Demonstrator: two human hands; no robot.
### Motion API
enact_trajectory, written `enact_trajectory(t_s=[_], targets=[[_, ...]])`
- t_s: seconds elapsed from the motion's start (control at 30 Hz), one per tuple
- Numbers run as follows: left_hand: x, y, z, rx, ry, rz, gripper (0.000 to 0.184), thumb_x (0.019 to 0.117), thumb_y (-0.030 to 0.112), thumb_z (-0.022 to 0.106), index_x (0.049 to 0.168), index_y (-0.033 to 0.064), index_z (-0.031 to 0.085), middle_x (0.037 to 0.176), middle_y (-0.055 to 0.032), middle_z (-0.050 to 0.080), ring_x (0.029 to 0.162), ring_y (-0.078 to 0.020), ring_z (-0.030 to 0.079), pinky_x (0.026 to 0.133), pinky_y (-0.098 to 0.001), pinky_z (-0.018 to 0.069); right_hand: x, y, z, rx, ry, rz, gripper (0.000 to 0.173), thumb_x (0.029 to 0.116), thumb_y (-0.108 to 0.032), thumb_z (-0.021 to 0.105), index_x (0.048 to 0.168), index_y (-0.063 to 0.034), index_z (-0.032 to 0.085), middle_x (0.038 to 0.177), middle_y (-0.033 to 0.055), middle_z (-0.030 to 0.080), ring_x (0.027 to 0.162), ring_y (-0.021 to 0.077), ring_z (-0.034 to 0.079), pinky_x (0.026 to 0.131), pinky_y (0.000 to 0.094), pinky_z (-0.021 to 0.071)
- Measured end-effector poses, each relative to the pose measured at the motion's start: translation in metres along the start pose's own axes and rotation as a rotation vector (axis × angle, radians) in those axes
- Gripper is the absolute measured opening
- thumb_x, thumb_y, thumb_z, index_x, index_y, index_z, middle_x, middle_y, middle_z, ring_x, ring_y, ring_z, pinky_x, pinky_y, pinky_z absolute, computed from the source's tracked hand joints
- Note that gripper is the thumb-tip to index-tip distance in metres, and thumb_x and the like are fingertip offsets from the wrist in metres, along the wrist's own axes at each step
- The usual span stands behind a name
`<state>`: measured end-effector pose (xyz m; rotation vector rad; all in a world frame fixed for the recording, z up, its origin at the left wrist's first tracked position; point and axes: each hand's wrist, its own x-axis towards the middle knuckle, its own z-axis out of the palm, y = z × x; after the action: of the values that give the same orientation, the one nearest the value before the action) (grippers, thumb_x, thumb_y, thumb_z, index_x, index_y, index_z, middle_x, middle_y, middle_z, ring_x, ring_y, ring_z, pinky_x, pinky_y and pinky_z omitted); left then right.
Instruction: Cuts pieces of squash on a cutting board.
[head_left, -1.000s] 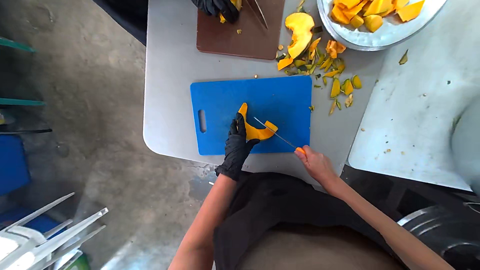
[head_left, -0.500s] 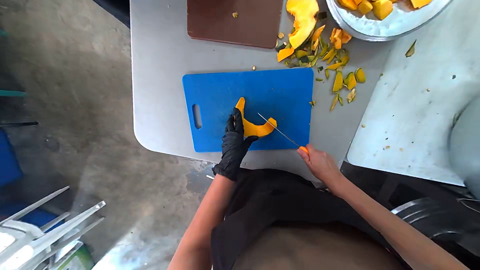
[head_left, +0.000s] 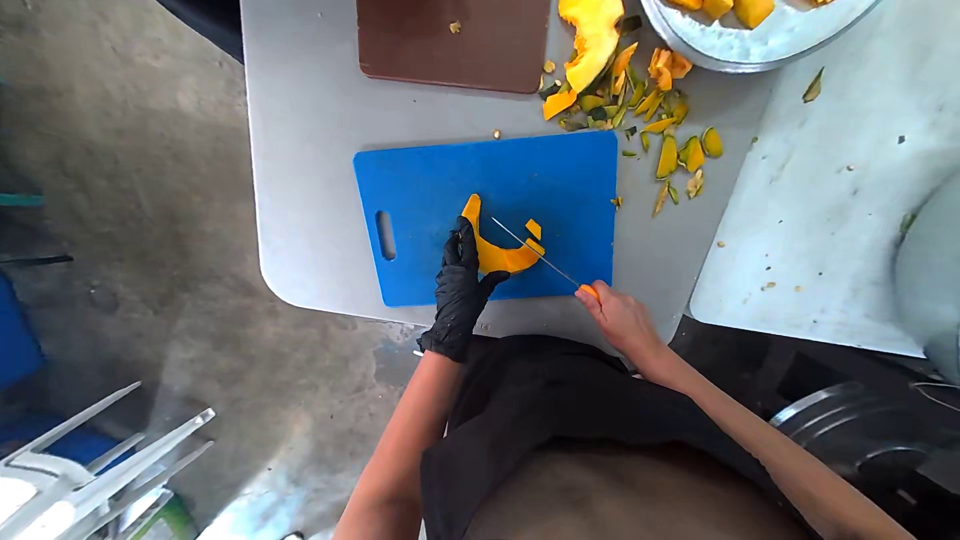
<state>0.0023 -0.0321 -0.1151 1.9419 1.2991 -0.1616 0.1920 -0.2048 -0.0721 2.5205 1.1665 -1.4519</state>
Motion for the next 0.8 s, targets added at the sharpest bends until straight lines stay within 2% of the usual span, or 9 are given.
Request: enact_trajectory(t_s=[0.13, 0.23, 0.3, 0.43, 0.53, 0.6, 0.67, 0.8], targets=[[0.001, 0.002, -0.001, -0.010, 0.005, 0.005, 0.110, 0.0811, 0.034, 0.087, 0.164, 0.0078, 0.019, 0.159, -0.0309, 0.030, 0.128, -0.0513, 0.052, 0.091, -0.0653, 0.0487, -0.004, -0.005, 0.000, -0.019, -0.056, 0.082, 0.060, 0.1111, -0.048, 0.034, 0.120, 0.0059, 0.059, 0.096, 0.0262, 0.069, 0.094, 0.0444, 0.071, 0.078, 0.0585, 0.0537], [0.001, 0.001, 0.001, -0.003, 0.003, -0.002, 0.107, 0.0820, 0.036, 0.086, 0.163, 0.0076, 0.023, 0.161, -0.0294, 0.028, 0.126, -0.0521, 0.053, 0.088, -0.0658, 0.0497, 0.019, -0.009, -0.001, 0.052, -0.149, 0.108, 0.057, 0.1120, -0.044, 0.036, 0.124, 0.0077, 0.058, 0.103, 0.0287, 0.068, 0.102, 0.0447, 0.068, 0.087, 0.0585, 0.0519], [0.001, 0.002, -0.001, 0.015, -0.020, -0.013, 0.107, 0.0826, 0.037, 0.085, 0.164, 0.0085, 0.021, 0.161, -0.0289, 0.027, 0.126, -0.0515, 0.052, 0.089, -0.0650, 0.0496, 0.038, -0.015, 0.005, 0.069, -0.142, 0.122, 0.055, 0.1116, -0.042, 0.039, 0.123, 0.0076, 0.059, 0.104, 0.0295, 0.068, 0.106, 0.0454, 0.067, 0.090, 0.0595, 0.0507], [0.001, 0.003, -0.001, 0.037, -0.010, -0.021, 0.109, 0.0832, 0.037, 0.085, 0.164, 0.0090, 0.017, 0.156, -0.0312, 0.033, 0.119, -0.0513, 0.057, 0.087, -0.0648, 0.0511, 0.047, -0.018, 0.006, 0.100, -0.086, 0.066, 0.057, 0.1111, -0.046, 0.037, 0.118, 0.0047, 0.061, 0.096, 0.0267, 0.068, 0.098, 0.0448, 0.068, 0.085, 0.0608, 0.0512], [-0.002, 0.005, 0.001, 0.038, -0.009, -0.038, 0.111, 0.0845, 0.038, 0.084, 0.165, 0.0085, 0.013, 0.156, -0.0320, 0.033, 0.120, -0.0513, 0.056, 0.088, -0.0650, 0.0506, 0.029, -0.006, 0.003, 0.185, -0.044, -0.020, 0.056, 0.1121, -0.043, 0.035, 0.112, 0.0066, 0.061, 0.085, 0.0232, 0.064, 0.084, 0.0396, 0.066, 0.078, 0.0556, 0.0512], [-0.003, 0.006, 0.004, 0.036, 0.001, -0.040, 0.112, 0.0846, 0.040, 0.083, 0.165, 0.0079, 0.012, 0.155, -0.0337, 0.033, 0.119, -0.0525, 0.057, 0.087, -0.0650, 0.0508, 0.014, -0.002, 0.002, 0.177, -0.043, -0.043, 0.057, 0.1118, -0.044, 0.034, 0.111, 0.0066, 0.061, 0.083, 0.0224, 0.064, 0.082, 0.0386, 0.066, 0.076, 0.0548, 0.0509], [-0.004, 0.006, 0.006, 0.043, -0.007, -0.055, 0.113, 0.0848, 0.043, 0.082, 0.165, 0.0095, 0.010, 0.156, -0.0323, 0.032, 0.117, -0.0511, 0.058, 0.086, -0.0640, 0.0514, 0.003, 0.000, 0.003, 0.142, -0.026, -0.043, 0.059, 0.1112, -0.046, 0.035, 0.112, 0.0065, 0.061, 0.084, 0.0235, 0.065, 0.082, 0.0405, 0.067, 0.075, 0.0564, 0.0515], [-0.005, 0.008, 0.005, 0.024, 0.002, -0.059, 0.113, 0.0843, 0.042, 0.083, 0.165, 0.0096, 0.010, 0.157, -0.0317, 0.032, 0.115, -0.0506, 0.059, 0.084, -0.0640, 0.0515, -0.005, -0.008, 0.001, 0.019, -0.035, 0.027, 0.061, 0.1110, -0.048, 0.035, 0.120, 0.0069, 0.060, 0.095, 0.0270, 0.069, 0.094, 0.0454, 0.070, 0.080, 0.0596, 0.0529]])
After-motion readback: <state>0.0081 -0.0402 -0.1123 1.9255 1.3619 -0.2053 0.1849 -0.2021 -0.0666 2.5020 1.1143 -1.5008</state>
